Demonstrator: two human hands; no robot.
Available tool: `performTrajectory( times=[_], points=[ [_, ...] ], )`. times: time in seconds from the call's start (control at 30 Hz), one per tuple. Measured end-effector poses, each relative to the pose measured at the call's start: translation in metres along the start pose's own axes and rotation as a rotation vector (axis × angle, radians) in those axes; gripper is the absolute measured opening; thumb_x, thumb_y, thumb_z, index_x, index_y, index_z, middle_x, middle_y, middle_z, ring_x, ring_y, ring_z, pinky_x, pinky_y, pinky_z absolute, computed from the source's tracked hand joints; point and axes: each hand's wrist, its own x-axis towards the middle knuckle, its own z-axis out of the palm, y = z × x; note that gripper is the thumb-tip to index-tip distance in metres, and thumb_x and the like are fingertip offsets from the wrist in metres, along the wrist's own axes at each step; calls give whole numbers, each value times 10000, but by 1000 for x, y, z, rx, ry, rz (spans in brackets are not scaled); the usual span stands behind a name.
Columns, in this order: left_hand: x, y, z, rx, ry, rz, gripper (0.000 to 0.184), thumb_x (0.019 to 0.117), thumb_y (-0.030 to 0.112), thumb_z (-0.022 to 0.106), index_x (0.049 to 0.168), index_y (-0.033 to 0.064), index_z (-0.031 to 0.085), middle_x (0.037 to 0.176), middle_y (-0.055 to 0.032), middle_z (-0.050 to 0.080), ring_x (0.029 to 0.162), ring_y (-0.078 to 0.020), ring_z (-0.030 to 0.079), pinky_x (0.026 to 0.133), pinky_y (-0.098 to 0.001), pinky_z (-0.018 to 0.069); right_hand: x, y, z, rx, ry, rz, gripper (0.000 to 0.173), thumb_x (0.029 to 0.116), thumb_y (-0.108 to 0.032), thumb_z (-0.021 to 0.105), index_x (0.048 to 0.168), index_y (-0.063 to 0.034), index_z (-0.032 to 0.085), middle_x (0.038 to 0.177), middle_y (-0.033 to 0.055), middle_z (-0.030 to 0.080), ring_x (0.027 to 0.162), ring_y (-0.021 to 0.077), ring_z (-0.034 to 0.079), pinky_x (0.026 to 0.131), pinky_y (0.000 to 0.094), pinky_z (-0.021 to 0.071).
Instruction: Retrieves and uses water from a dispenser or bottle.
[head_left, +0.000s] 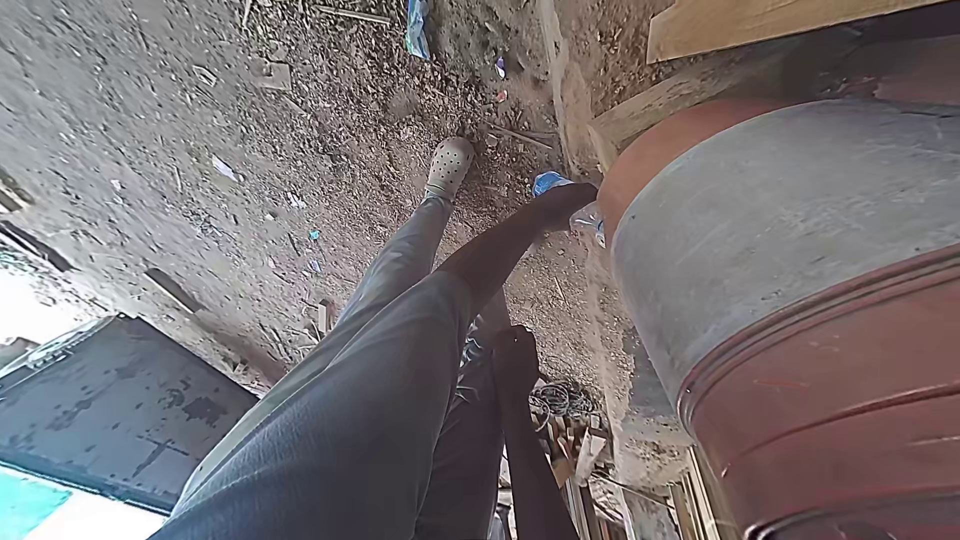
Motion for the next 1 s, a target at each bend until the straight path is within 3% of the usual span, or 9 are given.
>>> performTrajectory(
  times=[1.0],
  points=[
    [-1,2,1,62,-8,-3,802,712,49,902,1429,30,542,1462,-157,562,1380,-307,520,1171,-450,412,2,5,1,-3,-21,5,334,990,-423,554,1069,-144,720,1050,100,691,979,280,684,756,546,553]
  ],
)
